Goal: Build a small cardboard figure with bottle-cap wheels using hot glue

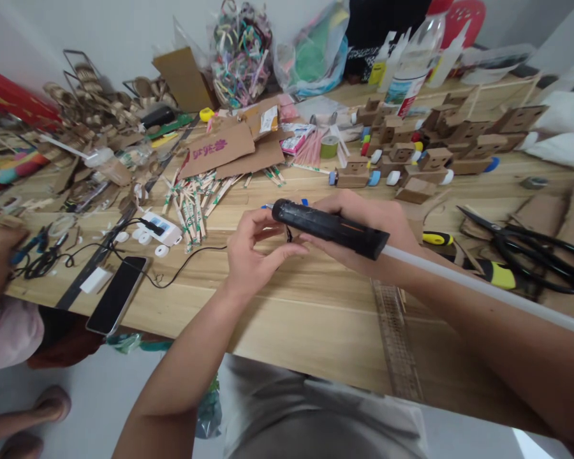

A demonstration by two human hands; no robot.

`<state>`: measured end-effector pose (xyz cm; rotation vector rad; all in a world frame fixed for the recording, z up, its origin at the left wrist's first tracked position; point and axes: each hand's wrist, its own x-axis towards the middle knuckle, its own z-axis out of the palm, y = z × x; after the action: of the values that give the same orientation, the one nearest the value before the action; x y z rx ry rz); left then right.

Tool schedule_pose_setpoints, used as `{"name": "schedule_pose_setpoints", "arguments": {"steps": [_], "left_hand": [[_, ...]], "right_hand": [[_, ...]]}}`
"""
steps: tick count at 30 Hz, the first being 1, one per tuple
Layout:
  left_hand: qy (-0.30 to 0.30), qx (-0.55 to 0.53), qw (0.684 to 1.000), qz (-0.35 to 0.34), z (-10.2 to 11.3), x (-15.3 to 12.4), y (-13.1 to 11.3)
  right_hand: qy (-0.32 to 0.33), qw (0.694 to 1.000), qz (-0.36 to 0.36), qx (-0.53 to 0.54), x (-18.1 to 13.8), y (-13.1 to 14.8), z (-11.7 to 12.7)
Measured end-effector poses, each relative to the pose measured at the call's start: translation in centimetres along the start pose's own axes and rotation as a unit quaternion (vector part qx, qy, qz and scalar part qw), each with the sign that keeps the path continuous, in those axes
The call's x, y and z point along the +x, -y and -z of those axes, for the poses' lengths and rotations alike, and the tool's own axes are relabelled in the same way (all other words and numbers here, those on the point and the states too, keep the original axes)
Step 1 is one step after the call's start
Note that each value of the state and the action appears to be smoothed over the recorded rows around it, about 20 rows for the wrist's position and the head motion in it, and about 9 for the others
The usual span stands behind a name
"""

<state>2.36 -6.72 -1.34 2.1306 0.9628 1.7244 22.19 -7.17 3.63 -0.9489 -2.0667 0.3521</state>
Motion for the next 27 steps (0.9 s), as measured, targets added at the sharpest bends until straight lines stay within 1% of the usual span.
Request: {"name": "schedule_pose_setpoints", "arguments": {"steps": [4,8,9,13,14,16,19,23,27], "left_hand": [[0.000,0.020,1.000,-0.021,0.1,0.0,-0.1],[-0.008,0.028,0.999,-0.030,0.1,0.0,-0.2],[-0.010,0.029,0.999,-0.029,0.1,-0.1,-0.2],[-0.011,0.013,0.999,-0.027,0.0,0.0,-0.3],[-0.012,0.007,0.999,-0.029,0.0,0.0,-0.3],[-0.015,0.007,0.999,-0.032,0.0,0.0,-0.4],[-0.018,0.031,0.999,-0.038,0.0,-0.1,-0.5],[-0.027,0.025,0.998,-0.055,0.0,-0.1,-0.5],[-0.032,0.007,0.998,-0.060,-0.1,-0.1,-0.4]], "right_hand": [[-0.018,0.999,0.035,0.019,-0.1,0.2,0.1],[0.000,1.000,0.022,0.002,-0.2,0.3,0.3],[-0.003,1.000,0.028,0.002,-0.3,0.3,0.3],[-0.039,0.996,0.080,0.026,-0.3,0.1,0.3],[-0.039,0.996,0.076,0.025,-0.3,0.2,0.3],[-0.027,0.999,0.042,0.011,-0.4,0.4,0.4],[-0.016,1.000,0.003,-0.016,-0.6,0.8,0.7],[-0.048,0.996,0.076,0.011,-0.6,1.0,0.9],[-0.055,0.989,0.129,0.039,-0.2,0.4,0.6]]}}
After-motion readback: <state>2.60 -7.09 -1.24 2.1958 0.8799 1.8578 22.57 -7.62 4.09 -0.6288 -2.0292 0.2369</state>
